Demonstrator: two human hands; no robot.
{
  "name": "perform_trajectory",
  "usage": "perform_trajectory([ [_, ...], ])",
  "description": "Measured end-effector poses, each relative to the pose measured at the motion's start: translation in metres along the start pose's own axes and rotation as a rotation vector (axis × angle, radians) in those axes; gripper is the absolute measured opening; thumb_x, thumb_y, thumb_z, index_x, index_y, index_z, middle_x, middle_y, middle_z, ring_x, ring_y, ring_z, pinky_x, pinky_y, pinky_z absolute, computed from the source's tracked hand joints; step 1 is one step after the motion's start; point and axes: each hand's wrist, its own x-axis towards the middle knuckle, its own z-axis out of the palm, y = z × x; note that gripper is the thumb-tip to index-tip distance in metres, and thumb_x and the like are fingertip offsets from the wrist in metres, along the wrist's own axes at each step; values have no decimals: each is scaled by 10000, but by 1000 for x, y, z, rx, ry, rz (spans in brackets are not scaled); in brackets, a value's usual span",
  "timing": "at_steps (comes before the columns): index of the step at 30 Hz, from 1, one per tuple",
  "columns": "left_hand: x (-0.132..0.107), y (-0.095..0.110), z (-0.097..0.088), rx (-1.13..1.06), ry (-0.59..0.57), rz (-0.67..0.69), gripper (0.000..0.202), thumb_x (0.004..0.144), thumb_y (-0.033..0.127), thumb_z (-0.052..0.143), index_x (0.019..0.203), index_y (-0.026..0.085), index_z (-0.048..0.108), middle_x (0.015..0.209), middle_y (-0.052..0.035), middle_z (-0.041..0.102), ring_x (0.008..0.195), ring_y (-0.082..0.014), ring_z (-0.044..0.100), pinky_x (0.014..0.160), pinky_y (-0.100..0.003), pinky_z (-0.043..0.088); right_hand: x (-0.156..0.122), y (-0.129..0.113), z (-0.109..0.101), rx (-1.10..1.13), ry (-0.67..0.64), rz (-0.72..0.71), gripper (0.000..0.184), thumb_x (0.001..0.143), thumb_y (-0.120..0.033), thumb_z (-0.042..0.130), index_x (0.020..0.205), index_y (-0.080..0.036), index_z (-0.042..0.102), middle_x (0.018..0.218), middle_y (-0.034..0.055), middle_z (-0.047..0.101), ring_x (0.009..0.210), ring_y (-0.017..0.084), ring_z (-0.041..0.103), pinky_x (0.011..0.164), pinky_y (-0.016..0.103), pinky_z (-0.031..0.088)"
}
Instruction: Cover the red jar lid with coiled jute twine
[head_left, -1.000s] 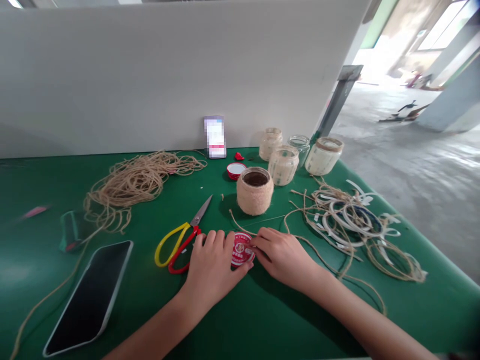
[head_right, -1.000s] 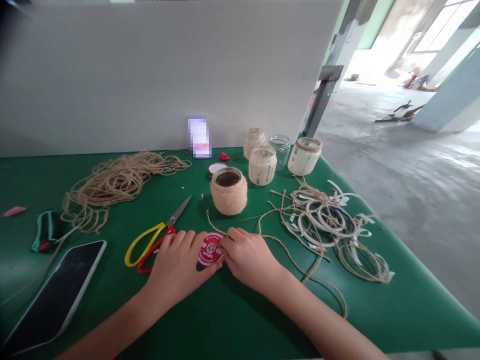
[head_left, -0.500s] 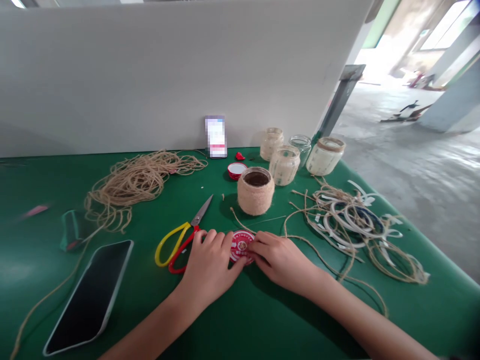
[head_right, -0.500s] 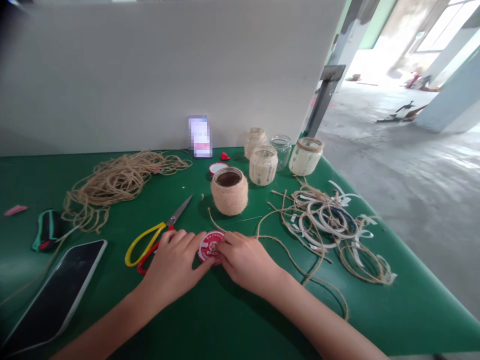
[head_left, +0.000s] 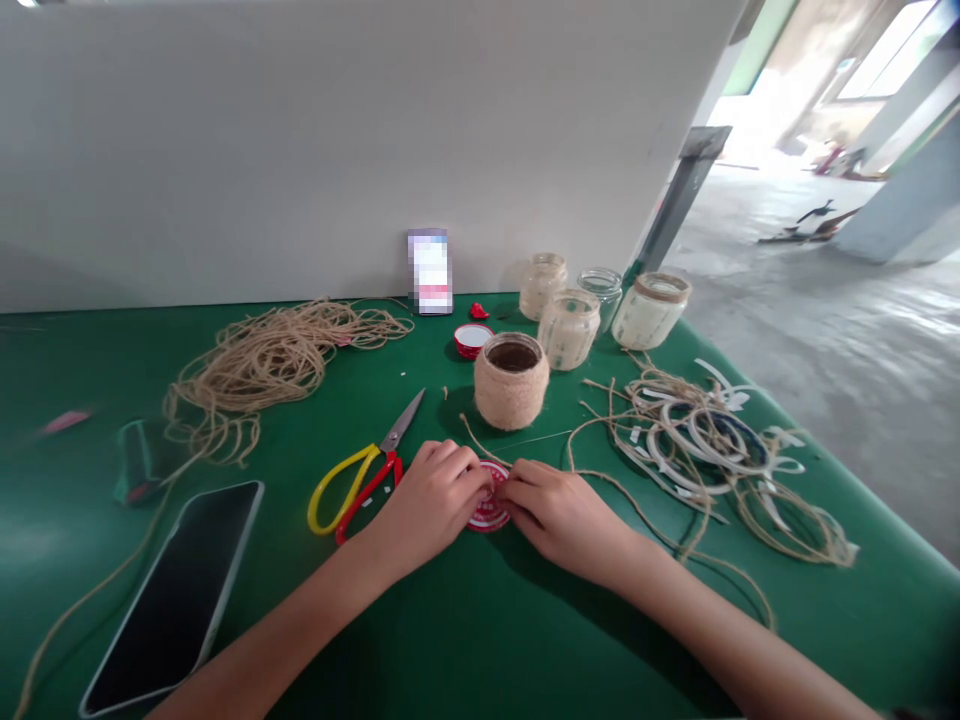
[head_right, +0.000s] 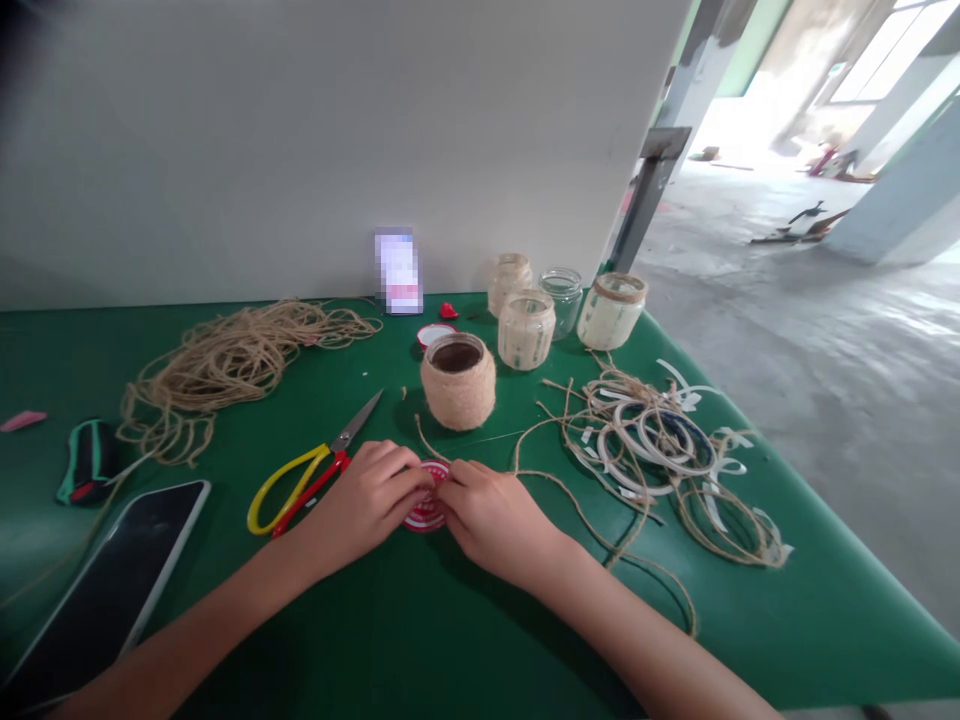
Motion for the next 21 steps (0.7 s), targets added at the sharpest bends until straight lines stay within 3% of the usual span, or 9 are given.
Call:
perform_trajectory([
  [10, 7, -9, 5, -95, -42, -42, 133, 858, 253, 445, 836, 191, 560, 863, -30, 556, 844, -195, 451, 749, -347, 340, 0, 1, 2, 94, 14, 2, 129, 873, -151, 433, 839, -167, 556, 796, 21, 506, 715, 121, 498, 602, 212, 380],
  [21, 3, -8, 9, -126, 18, -41, 131, 845, 212, 469, 786, 208, 586, 812, -5, 559, 821, -168, 467, 775, -337, 319, 0, -1, 1, 232, 4, -7, 168, 877, -127, 419, 852, -156, 583, 818, 32, 540, 741, 117, 519, 657, 208, 410],
])
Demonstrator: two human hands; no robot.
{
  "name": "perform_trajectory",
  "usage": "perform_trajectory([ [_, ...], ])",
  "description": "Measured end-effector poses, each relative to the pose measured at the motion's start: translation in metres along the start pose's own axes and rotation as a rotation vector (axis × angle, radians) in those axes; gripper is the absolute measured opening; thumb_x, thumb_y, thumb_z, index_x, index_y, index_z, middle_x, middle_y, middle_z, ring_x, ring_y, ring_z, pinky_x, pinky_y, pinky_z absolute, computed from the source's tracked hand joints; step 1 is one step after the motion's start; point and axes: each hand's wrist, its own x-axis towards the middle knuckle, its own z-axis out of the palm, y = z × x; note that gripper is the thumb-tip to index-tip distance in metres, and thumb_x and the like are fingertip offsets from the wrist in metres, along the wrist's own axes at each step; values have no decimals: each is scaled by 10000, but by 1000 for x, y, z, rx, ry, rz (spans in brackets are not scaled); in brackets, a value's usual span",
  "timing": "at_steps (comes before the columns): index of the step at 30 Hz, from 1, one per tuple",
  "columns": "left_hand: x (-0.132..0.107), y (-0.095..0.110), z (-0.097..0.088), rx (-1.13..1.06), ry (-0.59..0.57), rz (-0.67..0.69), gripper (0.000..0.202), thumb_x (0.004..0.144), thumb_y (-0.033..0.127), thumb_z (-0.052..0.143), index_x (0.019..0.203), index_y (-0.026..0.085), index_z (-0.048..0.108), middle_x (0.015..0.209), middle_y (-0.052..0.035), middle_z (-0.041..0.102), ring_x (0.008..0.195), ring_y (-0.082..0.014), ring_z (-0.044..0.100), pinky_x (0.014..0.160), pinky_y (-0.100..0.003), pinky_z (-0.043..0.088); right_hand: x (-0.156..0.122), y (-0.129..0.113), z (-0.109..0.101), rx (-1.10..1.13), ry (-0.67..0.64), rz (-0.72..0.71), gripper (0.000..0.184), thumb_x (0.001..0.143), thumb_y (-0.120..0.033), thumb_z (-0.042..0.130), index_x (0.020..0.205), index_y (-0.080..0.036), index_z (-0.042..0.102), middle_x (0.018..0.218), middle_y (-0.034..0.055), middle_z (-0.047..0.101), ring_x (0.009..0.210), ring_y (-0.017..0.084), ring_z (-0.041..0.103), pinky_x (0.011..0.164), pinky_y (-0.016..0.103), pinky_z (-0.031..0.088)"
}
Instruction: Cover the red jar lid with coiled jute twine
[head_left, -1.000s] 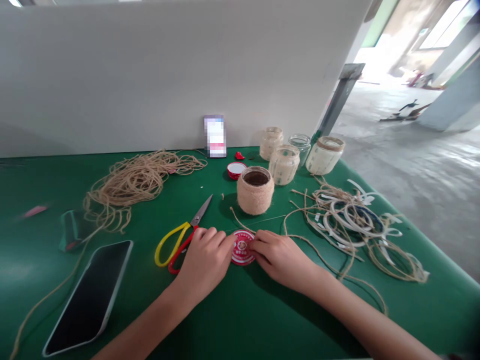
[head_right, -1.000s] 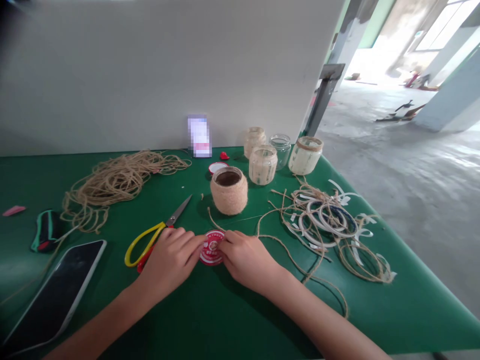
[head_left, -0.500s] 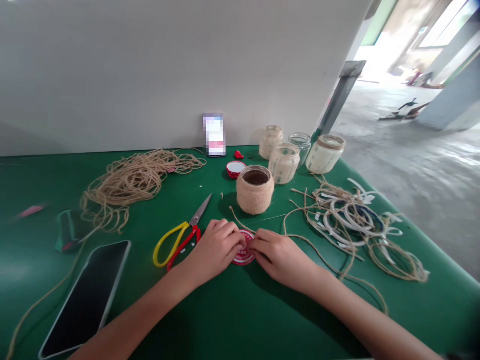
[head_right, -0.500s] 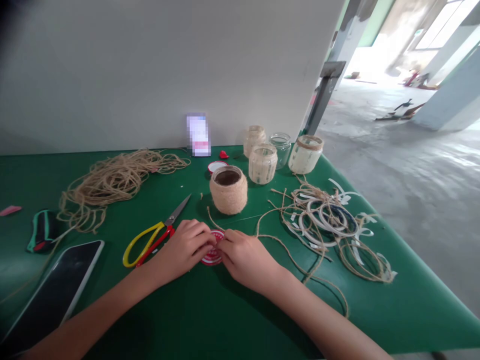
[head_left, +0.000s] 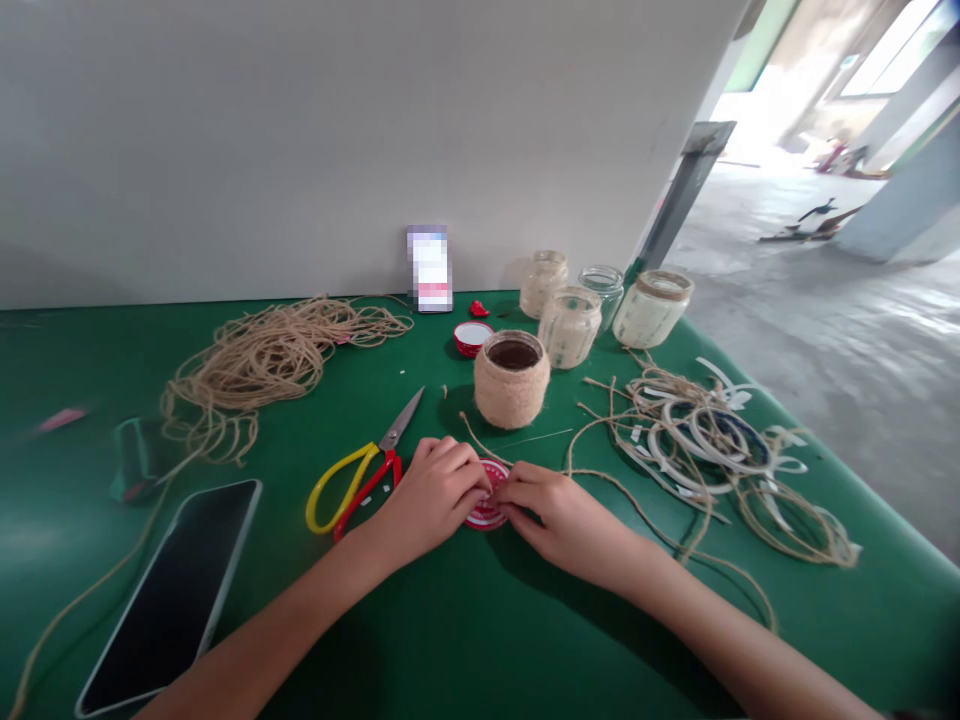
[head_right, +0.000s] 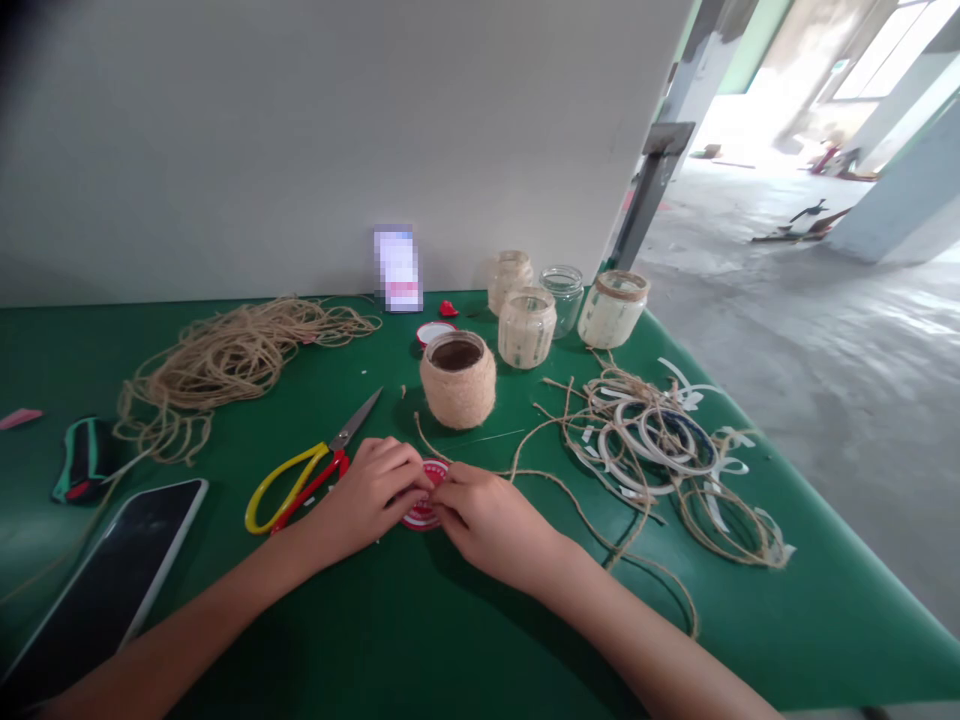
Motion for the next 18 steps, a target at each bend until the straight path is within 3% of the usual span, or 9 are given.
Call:
perform_trajectory([
  [9, 5, 7, -9, 219, -37, 122, 193, 866, 157, 386, 788, 174, 561, 861, -51, 578, 842, -191, 463, 771, -366, 313, 0, 1, 0, -24, -27, 37, 142, 839, -107, 458, 801, -143, 590, 806, 35, 544, 732, 123, 518, 656, 212, 413],
  [18, -2, 8, 0, 99, 57, -68, 179, 860, 218, 433, 770, 194, 586, 807, -15, 588, 836, -184, 465, 808, -381, 302, 0, 0, -2, -54, -25, 31, 162, 839, -112, 455, 876, -165, 603, 812, 32, 536, 721, 124, 520, 637, 212, 406],
])
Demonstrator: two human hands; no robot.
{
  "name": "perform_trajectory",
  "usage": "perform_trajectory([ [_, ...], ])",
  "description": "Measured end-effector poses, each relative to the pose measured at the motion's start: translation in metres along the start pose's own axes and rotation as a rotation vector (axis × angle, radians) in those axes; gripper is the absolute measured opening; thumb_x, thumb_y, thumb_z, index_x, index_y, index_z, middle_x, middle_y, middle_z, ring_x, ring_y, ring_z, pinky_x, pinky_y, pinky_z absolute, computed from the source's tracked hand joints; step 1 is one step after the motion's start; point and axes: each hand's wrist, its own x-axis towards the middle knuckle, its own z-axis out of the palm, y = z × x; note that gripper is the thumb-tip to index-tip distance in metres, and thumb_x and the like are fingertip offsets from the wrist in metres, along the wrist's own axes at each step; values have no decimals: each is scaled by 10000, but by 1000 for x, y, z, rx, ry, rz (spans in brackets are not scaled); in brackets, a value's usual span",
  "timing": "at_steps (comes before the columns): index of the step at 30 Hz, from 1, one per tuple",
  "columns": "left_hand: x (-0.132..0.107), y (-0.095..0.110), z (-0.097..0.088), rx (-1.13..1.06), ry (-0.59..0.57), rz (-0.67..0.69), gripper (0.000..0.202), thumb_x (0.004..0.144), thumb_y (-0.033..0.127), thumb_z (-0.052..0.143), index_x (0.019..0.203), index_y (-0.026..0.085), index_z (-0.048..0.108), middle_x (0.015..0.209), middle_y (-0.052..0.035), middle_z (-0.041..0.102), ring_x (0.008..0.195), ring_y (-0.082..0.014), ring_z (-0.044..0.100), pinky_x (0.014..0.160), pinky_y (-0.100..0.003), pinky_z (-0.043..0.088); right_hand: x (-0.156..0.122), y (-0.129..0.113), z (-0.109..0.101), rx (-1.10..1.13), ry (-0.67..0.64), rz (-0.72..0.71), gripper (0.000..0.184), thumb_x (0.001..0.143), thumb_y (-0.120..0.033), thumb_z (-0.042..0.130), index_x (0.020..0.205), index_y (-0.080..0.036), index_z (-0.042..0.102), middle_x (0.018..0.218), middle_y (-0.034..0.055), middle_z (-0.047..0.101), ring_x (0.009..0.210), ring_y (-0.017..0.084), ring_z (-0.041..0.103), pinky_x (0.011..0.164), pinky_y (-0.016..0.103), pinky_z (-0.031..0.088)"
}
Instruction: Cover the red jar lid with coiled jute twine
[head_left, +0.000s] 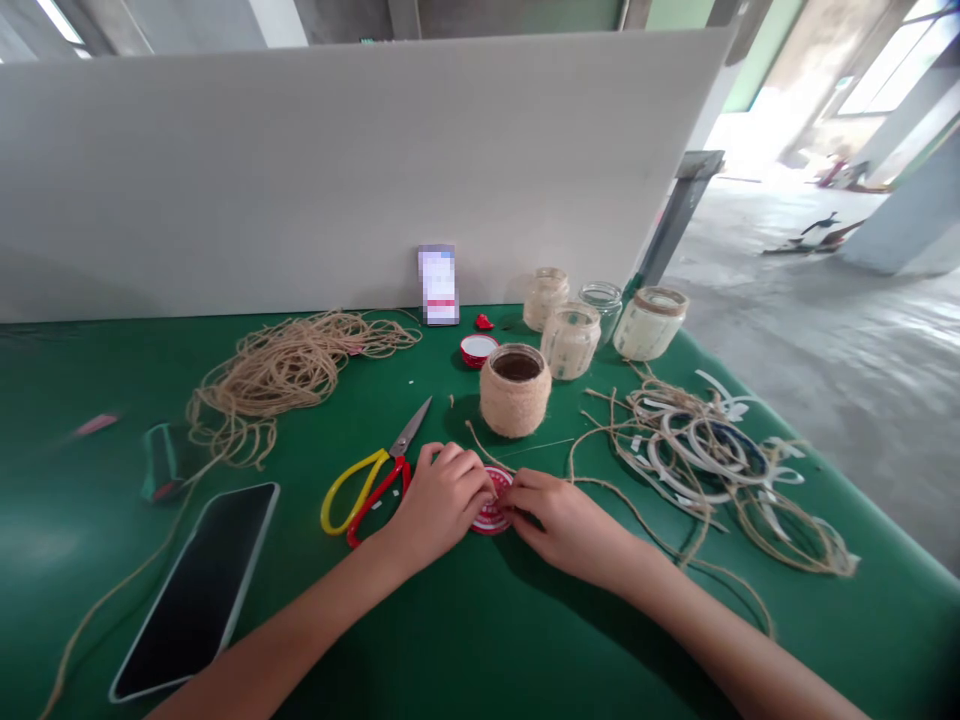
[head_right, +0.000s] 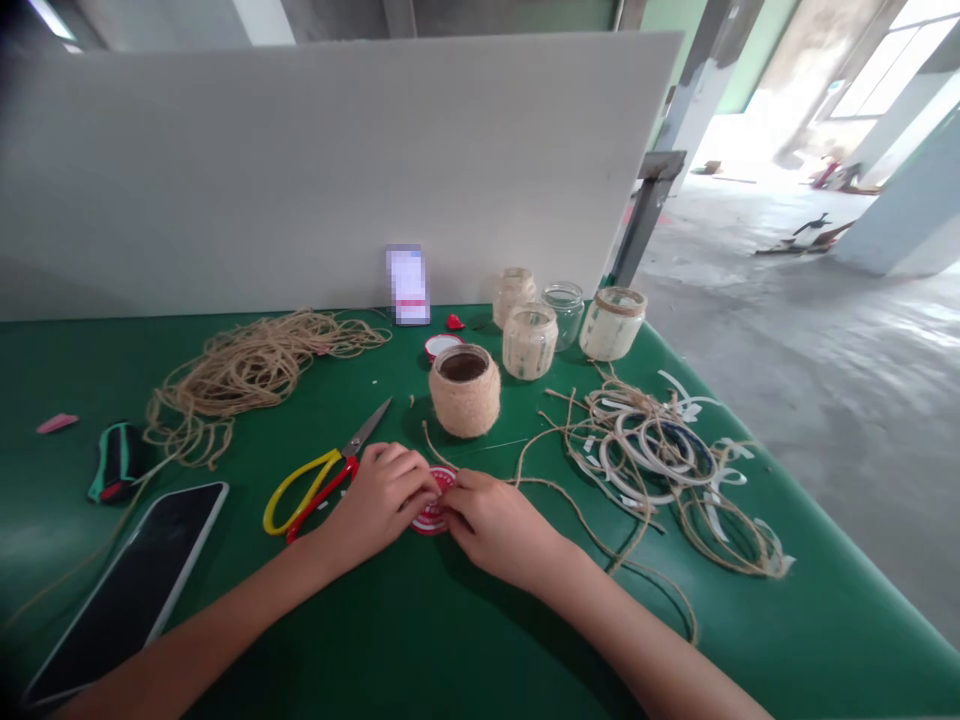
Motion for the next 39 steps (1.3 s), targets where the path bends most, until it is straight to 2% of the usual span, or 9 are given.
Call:
perform_trajectory([
  [7, 0, -6, -5, -132, 5, -95, 74, 799, 260, 550, 775, 233, 615, 818, 23, 606, 836, -164, 491, 790, -345, 322, -1, 1, 0, -26, -2, -4, 157, 855, -130, 442, 877, -158, 595, 818, 38, 541, 728, 127, 524, 639, 214, 405],
  [18, 8, -4, -7, -117, -53, -147, 155, 790, 269, 544, 675, 240, 644, 746, 14, 611, 839, -186, 494, 801, -391, 330, -1, 1, 0, -4, -10, 1, 181, 850, -113, 435, 910, -167, 597, 844, 41, 544, 756, 131, 534, 665, 218, 416],
  [21, 9, -12, -17, -206, -78, -93, 196, 829, 219, 469, 853, 270, 657, 902, -3, 636, 930, -192, 505, 849, -396, 350, -1, 1, -1, -4, -11, 6, 196, 856, -115, 429, 924, -173, 603, 848, 43, 547, 756, 131, 537, 666, 220, 418],
  [24, 4, -18, -24, -317, -170, 28, 458, 793, 149, 473, 1230, 284, 451, 1208, -33, 534, 1114, -201, 442, 907, -364, 370, -1, 0, -1, -13, -8, 2, 183, 862, -129, 430, 908, -166, 602, 852, 46, 554, 762, 133, 537, 671, 223, 416],
  [26, 1, -19, -27, -323, -245, 74, 631, 747, 126, 507, 1325, 286, 312, 1288, -35, 469, 1172, -210, 397, 935, -358, 362, 0, 0, -1, -20, -2, 1, 164, 858, -129, 436, 893, -162, 593, 855, 45, 561, 768, 134, 535, 667, 222, 412],
  [28, -1, -18, -27, -279, -261, 100, 675, 729, 128, 522, 1340, 281, 279, 1301, -30, 456, 1185, -218, 380, 959, -369, 335, 0, 0, -1, -34, 6, 12, 147, 849, -130, 450, 907, -166, 581, 848, 40, 569, 774, 138, 535, 665, 225, 404],
  [33, -3, -10, -23, -98, -196, 117, 556, 777, 356, 530, 1293, 247, 356, 1230, -64, 502, 1114, -246, 434, 932, -402, 319, 0, 0, -3, -147, 32, 74, 133, 848, -193, 472, 932, -179, 574, 805, 32, 575, 754, 154, 532, 638, 245, 374],
  [36, -6, 0, -18, 54, -147, 24, 603, 742, 514, 527, 1249, 208, 416, 1100, -92, 554, 1022, -278, 476, 897, -439, 322, 0, 1, -4, -247, 47, 89, 129, 850, -214, 471, 904, -185, 584, 786, 32, 569, 736, 160, 515, 643, 264, 352],
  [39, -9, 11, -11, 163, -78, -92, 545, 731, 567, 503, 1126, 192, 518, 942, -91, 579, 916, -280, 503, 860, -456, 327, 0, 2, -5, -285, 40, 79, 143, 860, -224, 453, 904, -193, 586, 790, 32, 561, 742, 161, 507, 657, 274, 343],
])
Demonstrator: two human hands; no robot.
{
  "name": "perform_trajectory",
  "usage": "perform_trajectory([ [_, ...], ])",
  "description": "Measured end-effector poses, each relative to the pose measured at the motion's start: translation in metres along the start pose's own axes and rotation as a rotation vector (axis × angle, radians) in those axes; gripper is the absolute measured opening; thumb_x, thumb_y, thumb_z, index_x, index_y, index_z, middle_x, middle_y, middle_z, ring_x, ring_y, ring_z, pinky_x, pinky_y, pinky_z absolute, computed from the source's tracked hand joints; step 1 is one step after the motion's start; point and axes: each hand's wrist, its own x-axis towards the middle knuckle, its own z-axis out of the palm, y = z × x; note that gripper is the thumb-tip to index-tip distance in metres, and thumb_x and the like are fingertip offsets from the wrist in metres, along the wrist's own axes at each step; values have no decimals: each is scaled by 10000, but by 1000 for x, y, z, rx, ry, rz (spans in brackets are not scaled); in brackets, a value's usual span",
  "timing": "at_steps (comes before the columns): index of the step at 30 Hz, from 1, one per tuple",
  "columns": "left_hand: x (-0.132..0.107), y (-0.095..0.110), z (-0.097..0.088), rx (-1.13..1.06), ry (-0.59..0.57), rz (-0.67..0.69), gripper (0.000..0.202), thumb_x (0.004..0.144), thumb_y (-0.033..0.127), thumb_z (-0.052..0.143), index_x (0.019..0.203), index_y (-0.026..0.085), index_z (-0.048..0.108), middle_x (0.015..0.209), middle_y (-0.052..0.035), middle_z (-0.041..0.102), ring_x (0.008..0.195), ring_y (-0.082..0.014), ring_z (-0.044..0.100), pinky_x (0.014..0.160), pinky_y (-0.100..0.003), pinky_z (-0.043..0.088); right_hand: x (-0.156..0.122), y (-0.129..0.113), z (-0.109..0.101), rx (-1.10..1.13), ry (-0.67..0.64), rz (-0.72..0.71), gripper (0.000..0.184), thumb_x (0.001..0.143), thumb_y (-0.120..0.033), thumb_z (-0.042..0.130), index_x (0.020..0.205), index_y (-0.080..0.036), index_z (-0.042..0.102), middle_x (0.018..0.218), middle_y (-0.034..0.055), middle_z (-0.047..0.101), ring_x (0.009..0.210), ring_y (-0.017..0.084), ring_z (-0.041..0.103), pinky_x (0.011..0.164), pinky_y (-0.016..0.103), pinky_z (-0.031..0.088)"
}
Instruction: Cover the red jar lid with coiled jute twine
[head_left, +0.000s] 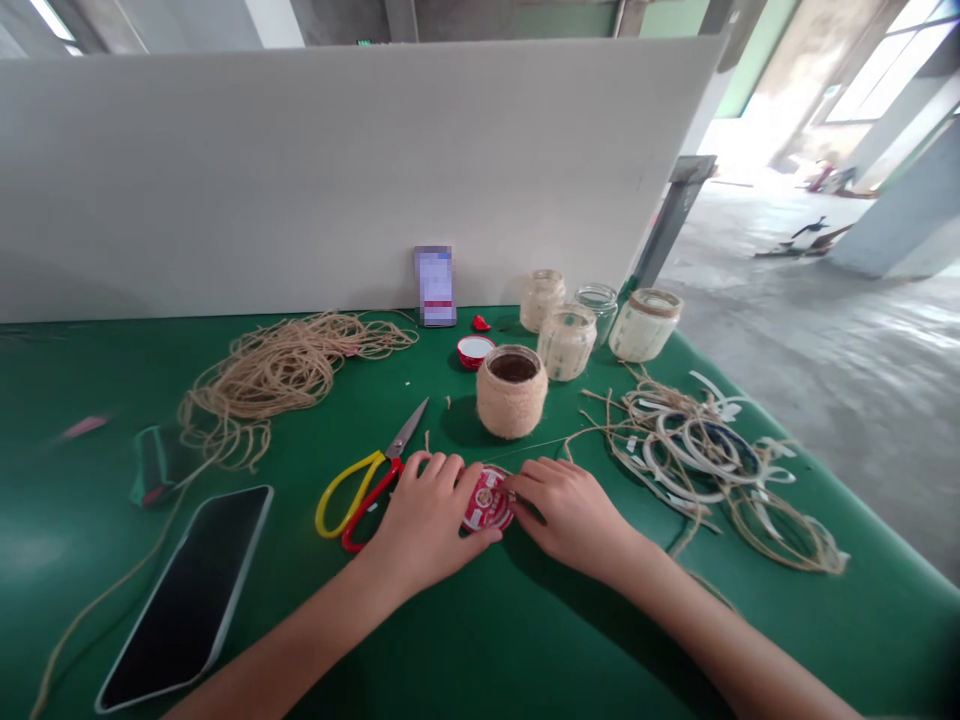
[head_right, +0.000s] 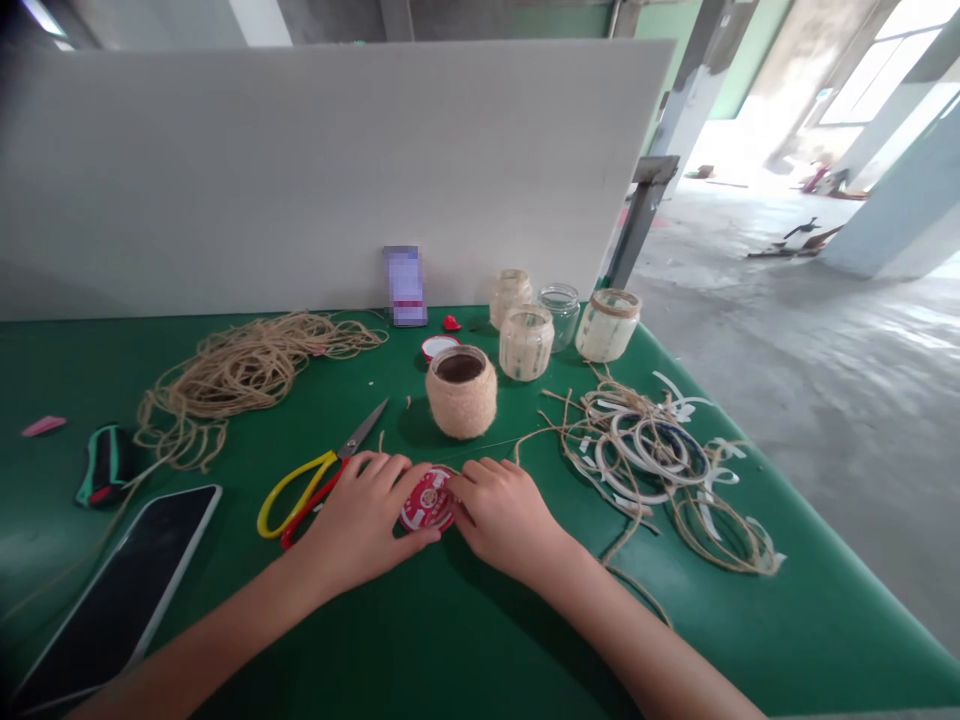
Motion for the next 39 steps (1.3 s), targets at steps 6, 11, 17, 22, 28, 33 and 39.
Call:
perform_trajectory([
  [6, 1, 13, 7, 90, 103, -95, 471, 734, 573, 480, 911, 150, 587, 830, -98, 584, 856, -292, 502, 861, -489, 306, 0, 0, 2, 73, -27, -19, 167, 878, -190, 413, 898, -182, 578, 791, 28, 536, 744, 143, 504, 611, 238, 339],
  [11, 2, 13, 10, 113, 110, -91, 485, 733, 596, 464, 859, 144, 588, 800, -91, 586, 834, -282, 504, 873, -495, 301, -1, -1, 3, 174, -32, -40, 153, 868, -166, 431, 879, -185, 582, 781, 20, 525, 736, 131, 498, 615, 218, 357],
  [17, 3, 13, 9, 115, 128, -80, 527, 700, 639, 473, 828, 142, 594, 782, -90, 584, 818, -277, 502, 882, -498, 301, -1, -1, 6, 274, -35, -57, 142, 850, -128, 447, 793, -169, 570, 773, 17, 525, 722, 121, 494, 627, 207, 378],
  [22, 0, 7, 5, 79, 141, -52, 461, 765, 572, 440, 878, 161, 616, 809, -91, 604, 858, -277, 501, 924, -516, 260, 0, 0, 9, 292, -35, -58, 141, 849, -130, 450, 855, -172, 584, 800, 26, 539, 739, 130, 505, 650, 217, 395],
  [28, -1, -6, 8, 29, 207, -15, 222, 859, 238, 395, 864, 186, 611, 707, -35, 619, 791, -207, 529, 933, -474, 260, 0, -1, 7, 280, -38, -56, 171, 842, -102, 442, 869, -172, 596, 800, 29, 542, 745, 131, 514, 650, 216, 400],
  [33, 2, -10, 5, 69, 178, 43, 200, 845, 167, 398, 780, 182, 586, 640, -22, 569, 713, -187, 504, 822, -423, 323, 0, 0, 6, 269, -49, -48, 188, 864, -131, 428, 914, -173, 604, 794, 33, 539, 745, 133, 523, 660, 220, 409],
  [39, 0, -10, 3, 41, 164, 130, 199, 845, 171, 416, 800, 213, 605, 778, -32, 552, 753, -186, 466, 794, -419, 305, 0, -1, 5, 276, -54, -55, 218, 845, -92, 430, 933, -178, 609, 817, 37, 547, 773, 137, 527, 678, 222, 412],
])
